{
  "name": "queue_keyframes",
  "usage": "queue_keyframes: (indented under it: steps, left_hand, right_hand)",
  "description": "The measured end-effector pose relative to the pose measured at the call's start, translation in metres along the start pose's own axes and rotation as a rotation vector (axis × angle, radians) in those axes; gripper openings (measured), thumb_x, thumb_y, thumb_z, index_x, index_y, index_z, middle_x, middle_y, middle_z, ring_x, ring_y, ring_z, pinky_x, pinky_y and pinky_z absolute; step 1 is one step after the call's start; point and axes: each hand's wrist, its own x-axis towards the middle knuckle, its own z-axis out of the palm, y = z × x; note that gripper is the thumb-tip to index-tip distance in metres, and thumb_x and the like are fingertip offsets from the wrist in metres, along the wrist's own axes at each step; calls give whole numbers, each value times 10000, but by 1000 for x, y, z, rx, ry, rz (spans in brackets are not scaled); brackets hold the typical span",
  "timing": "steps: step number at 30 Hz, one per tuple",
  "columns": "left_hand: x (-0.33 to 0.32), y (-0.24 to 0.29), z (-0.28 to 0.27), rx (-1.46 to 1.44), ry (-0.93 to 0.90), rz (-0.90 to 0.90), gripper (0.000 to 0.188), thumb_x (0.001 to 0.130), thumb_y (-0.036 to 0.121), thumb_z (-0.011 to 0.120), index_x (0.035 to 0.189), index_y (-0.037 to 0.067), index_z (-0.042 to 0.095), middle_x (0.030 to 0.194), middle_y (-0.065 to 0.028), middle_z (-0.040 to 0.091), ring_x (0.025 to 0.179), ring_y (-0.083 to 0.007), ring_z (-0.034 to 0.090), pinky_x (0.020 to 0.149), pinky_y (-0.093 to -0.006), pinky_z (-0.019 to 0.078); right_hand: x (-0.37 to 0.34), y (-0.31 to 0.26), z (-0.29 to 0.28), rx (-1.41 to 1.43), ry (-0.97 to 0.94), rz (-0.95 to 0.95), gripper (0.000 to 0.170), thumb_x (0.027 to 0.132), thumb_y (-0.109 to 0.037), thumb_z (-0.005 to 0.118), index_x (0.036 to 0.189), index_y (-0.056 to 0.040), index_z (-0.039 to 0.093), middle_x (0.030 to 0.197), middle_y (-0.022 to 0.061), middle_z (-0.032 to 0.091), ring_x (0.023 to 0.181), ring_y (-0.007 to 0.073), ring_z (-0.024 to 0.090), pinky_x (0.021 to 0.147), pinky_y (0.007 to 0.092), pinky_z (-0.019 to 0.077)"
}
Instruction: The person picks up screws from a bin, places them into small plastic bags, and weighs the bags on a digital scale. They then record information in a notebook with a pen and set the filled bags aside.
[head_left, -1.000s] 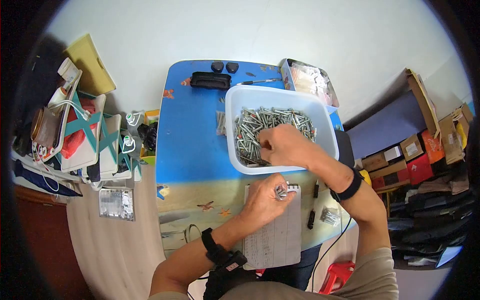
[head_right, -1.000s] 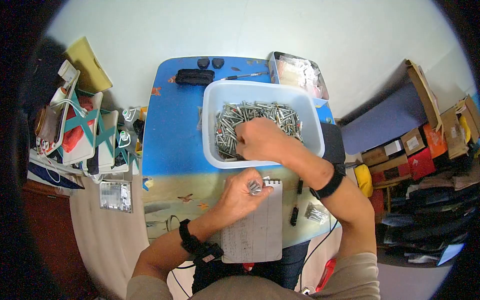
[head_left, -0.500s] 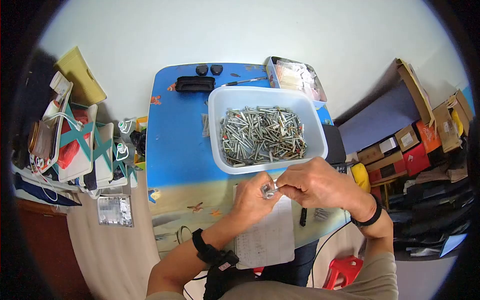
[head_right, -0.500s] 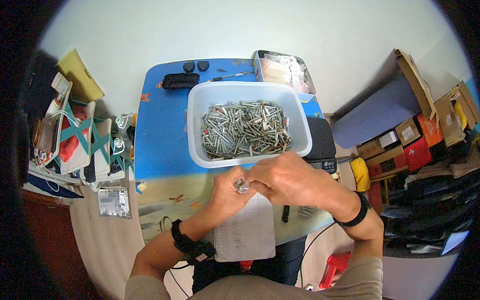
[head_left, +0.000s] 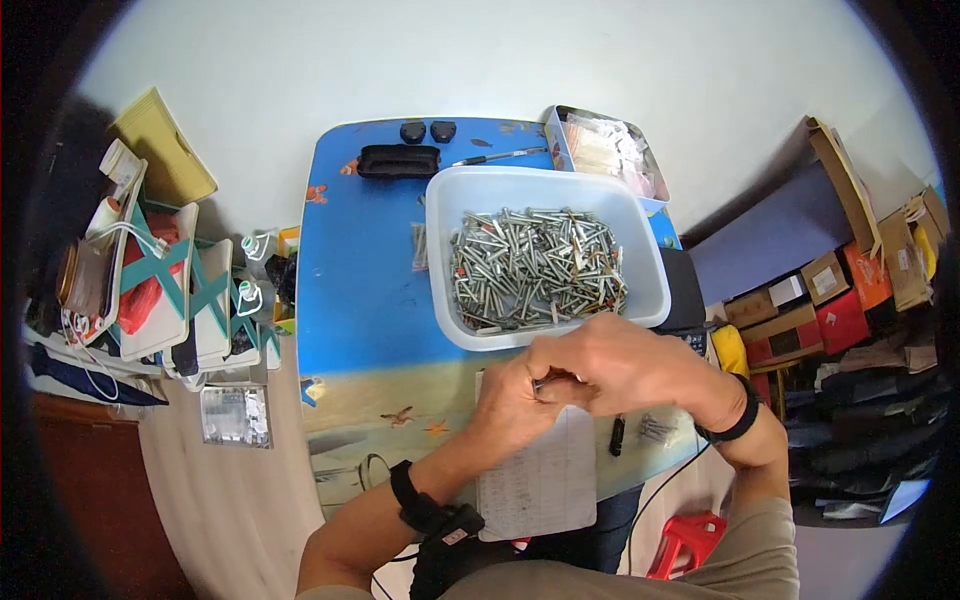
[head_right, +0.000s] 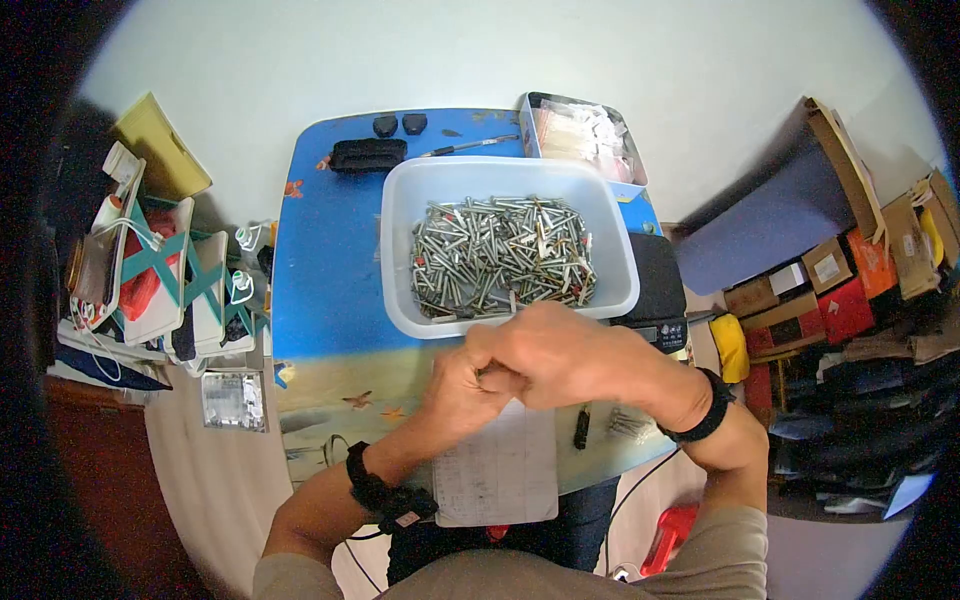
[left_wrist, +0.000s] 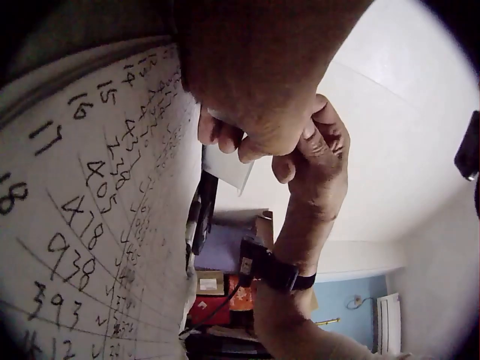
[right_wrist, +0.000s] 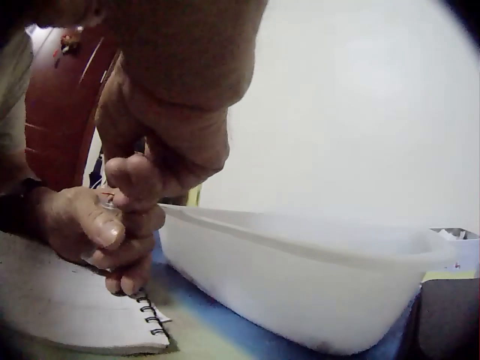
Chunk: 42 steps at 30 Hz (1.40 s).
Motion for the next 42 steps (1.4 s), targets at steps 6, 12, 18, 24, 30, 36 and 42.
queue_keyframes:
  steps: [6,12,18,24,30,36,42]
  left_hand:
    - [0,2,0,-18,-1,-33,370,790,-2,729,1148,19,637,1023,-96,714,944,-146,671,824,-306,530]
    - [-1,0,2,-81,34,-81,316,802,33,754,1097,6,645,963,-96,715,891,-124,661,785,-302,534]
    - [-4,-12,1,23,8,-91,255,811,37,753,1038,4,642,909,-84,719,841,-98,648,716,-299,530]
    - [0,-13,12,-24,145,58,161,792,47,727,882,2,602,774,-190,669,706,-349,685,632,-385,523]
    - [-2,-1,2,95,42,-32,246,769,85,791,817,32,556,733,-170,652,647,-315,669,591,-382,510]
    - [-1,-1,2,65,60,-71,265,780,64,806,791,49,541,716,-87,633,613,-170,594,570,-322,476]
    - [0,-1,2,76,60,-21,266,781,78,806,790,53,542,727,-93,632,632,-181,608,577,-331,479]
  right_hand:
    - [-2,8,14,225,123,39,140,772,-43,698,900,-76,652,728,162,651,666,361,660,584,420,506]
    - [-5,3,9,210,168,121,131,764,-62,762,847,-61,660,734,133,662,663,319,665,582,377,502]
    - [-13,-4,16,80,194,56,156,752,-86,798,781,-61,647,683,95,639,595,290,634,537,360,472]
    - [-5,-5,17,18,156,88,121,756,-64,777,809,-60,667,707,100,657,616,291,652,537,369,476]
    - [6,30,-10,80,212,54,93,814,-59,727,897,-30,699,839,123,696,749,330,669,627,391,512]
    - [46,70,-6,-260,107,-105,120,735,-33,686,848,-70,698,790,111,646,718,351,661,599,455,509]
    - [60,73,-7,-304,-27,-222,119,752,-39,683,867,-66,665,793,94,607,691,334,640,594,446,506]
